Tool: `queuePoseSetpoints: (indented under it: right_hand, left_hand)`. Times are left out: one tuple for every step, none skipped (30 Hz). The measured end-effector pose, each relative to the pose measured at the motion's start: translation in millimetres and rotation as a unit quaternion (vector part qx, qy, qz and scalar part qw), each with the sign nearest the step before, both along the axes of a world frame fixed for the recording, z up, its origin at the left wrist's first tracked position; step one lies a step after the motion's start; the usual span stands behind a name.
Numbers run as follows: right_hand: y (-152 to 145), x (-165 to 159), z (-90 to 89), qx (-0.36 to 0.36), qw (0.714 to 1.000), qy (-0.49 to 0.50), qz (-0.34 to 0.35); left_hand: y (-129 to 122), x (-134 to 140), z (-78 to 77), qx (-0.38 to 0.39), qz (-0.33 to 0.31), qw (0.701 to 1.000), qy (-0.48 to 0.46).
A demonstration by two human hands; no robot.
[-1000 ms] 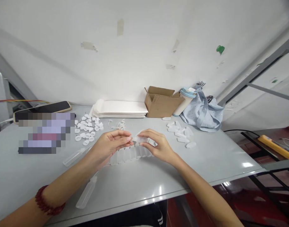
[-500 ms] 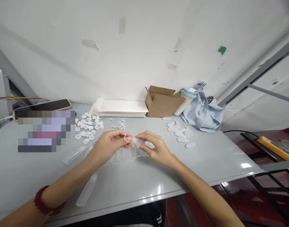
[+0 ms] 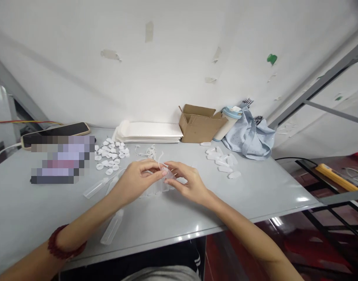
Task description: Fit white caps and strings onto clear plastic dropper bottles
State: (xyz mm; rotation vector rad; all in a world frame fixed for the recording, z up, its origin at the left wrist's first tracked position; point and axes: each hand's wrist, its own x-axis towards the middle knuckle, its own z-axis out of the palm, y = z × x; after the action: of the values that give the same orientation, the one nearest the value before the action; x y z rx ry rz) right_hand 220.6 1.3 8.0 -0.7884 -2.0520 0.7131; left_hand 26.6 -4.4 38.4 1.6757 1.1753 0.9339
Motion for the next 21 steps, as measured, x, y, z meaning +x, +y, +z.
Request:
queuePoseSetpoints:
  right_hand:
    - [-4,-4,0.7,-0.005,1.0,0.0,-0.002]
    - [-8,-9,1.2,-0.013,1.0,0.006,-0.005]
    - [-14,-14,1.4,-0.027,0.999,0.017,-0.007]
    - [-21,-20,1.2,-0.045,0.998,0.034,-0.01]
    - [-28,-27,0.4,-0.069,0.996,0.054,-0.013]
    - [-36,-33,-0.8,-0.097,0.992,0.075,-0.017]
    - [-44,-39,-2.5,-0.126,0.987,0.095,-0.025]
    - [-52,-46,-4.4,-0.15,0.982,0.108,-0.032]
    - [-59,-51,-6.3,-0.167,0.979,0.113,-0.036]
    - [-66,-56,-8.0,-0.18,0.977,0.112,-0.037]
    - [-72,-60,-9.2,-0.187,0.976,0.109,-0.035]
    - [-78,-64,-9.9,-0.193,0.975,0.107,-0.03]
    - [-82,-67,-10.0,-0.201,0.973,0.109,-0.024]
    - [-85,-70,-9.6,-0.216,0.969,0.116,-0.018]
    - [-88,-73,-8.8,-0.236,0.963,0.127,-0.014]
    - [-90,-75,-7.7,-0.261,0.956,0.136,-0.008]
    - [-92,-78,-6.5,-0.287,0.948,0.14,0.001]
    - [-93,-81,-5.4,-0.311,0.94,0.143,0.011]
    - [-95,-84,-4.6,-0.329,0.933,0.146,0.02]
    - [-96,-87,-4.2,-0.341,0.928,0.15,0.026]
    - [-97,-89,-4.3,-0.35,0.923,0.155,0.03]
  left_hand:
    - [-1,-2,2.8,-0.002,-0.012,1.0,0.009]
    - [-3,-5,5.7,-0.004,-0.022,1.0,0.018]
    - [-7,-8,8.1,-0.006,-0.029,0.999,0.027]
    - [-13,-12,9.6,-0.005,-0.03,0.999,0.038]
    - [-21,-17,9.8,0.001,-0.021,0.998,0.054]
    - [-30,-21,8.5,0.018,0.0,0.997,0.075]
    - [-42,-26,5.7,0.049,0.03,0.993,0.101]
    - [-55,-31,1.8,0.093,0.062,0.985,0.134]
    - [-68,-36,-3.0,0.154,0.094,0.969,0.166]
    - [-80,-40,-8.0,0.222,0.12,0.949,0.191]
    - [-92,-44,-12.8,0.28,0.117,0.929,0.211]
    - [-102,-47,-17.1,0.34,0.1,0.908,0.224]
    - [-111,-50,-20.5,0.381,0.073,0.889,0.242]
    - [-117,-52,-23.0,0.408,0.05,0.873,0.261]
    - [-122,-53,-24.7,0.427,0.033,0.859,0.279]
    - [-125,-54,-25.8,0.437,0.024,0.849,0.297]
    - [-127,-55,-26.4,0.444,0.023,0.841,0.31]
    - [-128,-56,-26.8,0.448,0.023,0.835,0.318]
    - [-129,-56,-27.3,0.448,0.025,0.833,0.323]
    - [-129,-57,-27.9,0.445,0.029,0.834,0.325]
    - [-130,-59,-28.8,0.438,0.031,0.838,0.326]
